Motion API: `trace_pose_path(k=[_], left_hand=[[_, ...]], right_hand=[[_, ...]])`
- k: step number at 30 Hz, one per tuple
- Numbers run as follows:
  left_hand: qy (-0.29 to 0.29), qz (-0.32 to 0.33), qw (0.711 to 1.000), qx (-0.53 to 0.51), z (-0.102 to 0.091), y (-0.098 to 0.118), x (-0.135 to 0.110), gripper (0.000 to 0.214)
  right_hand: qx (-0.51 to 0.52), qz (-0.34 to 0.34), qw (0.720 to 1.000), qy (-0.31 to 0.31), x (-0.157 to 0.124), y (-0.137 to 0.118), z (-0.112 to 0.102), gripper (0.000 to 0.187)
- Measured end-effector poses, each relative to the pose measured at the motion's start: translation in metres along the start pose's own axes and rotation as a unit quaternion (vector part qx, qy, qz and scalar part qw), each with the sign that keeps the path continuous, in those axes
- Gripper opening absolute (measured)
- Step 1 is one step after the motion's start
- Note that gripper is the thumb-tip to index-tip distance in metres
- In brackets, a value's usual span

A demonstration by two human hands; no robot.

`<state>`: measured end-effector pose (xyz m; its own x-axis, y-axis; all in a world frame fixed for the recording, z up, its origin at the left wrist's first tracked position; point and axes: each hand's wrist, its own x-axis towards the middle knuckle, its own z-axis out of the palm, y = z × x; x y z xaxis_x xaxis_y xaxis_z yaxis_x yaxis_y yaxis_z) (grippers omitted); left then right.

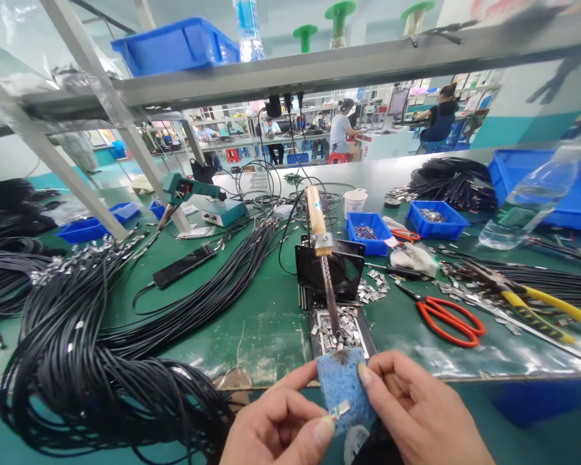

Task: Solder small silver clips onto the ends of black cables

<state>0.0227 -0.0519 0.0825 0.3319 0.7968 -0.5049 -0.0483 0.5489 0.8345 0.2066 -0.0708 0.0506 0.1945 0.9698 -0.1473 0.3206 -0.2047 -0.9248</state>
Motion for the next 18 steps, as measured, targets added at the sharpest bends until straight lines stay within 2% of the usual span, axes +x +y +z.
trace_pose_path(k=[3, 6, 9, 12, 13, 15, 18], left_hand=[[0.004, -0.013, 1.000, 0.019, -0.004, -0.002, 0.007, 0.038], [-0.002, -0.021, 1.000, 0.015, -0.011, -0.008, 0.017, 0.041], [-0.029, -0.049, 0.998, -0.011, -0.015, -0.014, 0.025, 0.041], [-0.060, -0.060, 0.996, -0.030, -0.013, -0.017, 0.031, 0.045], [-0.064, -0.061, 0.996, -0.034, -0.011, -0.017, 0.032, 0.046], [-0.062, -0.060, 0.995, -0.047, -0.005, -0.017, 0.033, 0.050], [-0.041, -0.044, 0.994, -0.090, 0.004, -0.017, 0.034, 0.057]], right_hand=[[-0.005, -0.021, 0.999, -0.024, 0.006, 0.002, 0.004, 0.044], [-0.005, -0.018, 1.000, -0.005, 0.009, 0.005, 0.000, 0.042], [-0.048, 0.007, 0.997, 0.060, 0.016, 0.011, -0.022, 0.045], [-0.165, 0.044, 0.977, 0.131, 0.031, 0.023, -0.054, 0.048], [-0.189, 0.045, 0.969, 0.151, 0.035, 0.028, -0.063, 0.050], [-0.185, -0.006, 0.967, 0.172, 0.037, 0.037, -0.075, 0.056], [-0.111, -0.080, 0.988, 0.074, 0.024, 0.044, -0.075, 0.059]])
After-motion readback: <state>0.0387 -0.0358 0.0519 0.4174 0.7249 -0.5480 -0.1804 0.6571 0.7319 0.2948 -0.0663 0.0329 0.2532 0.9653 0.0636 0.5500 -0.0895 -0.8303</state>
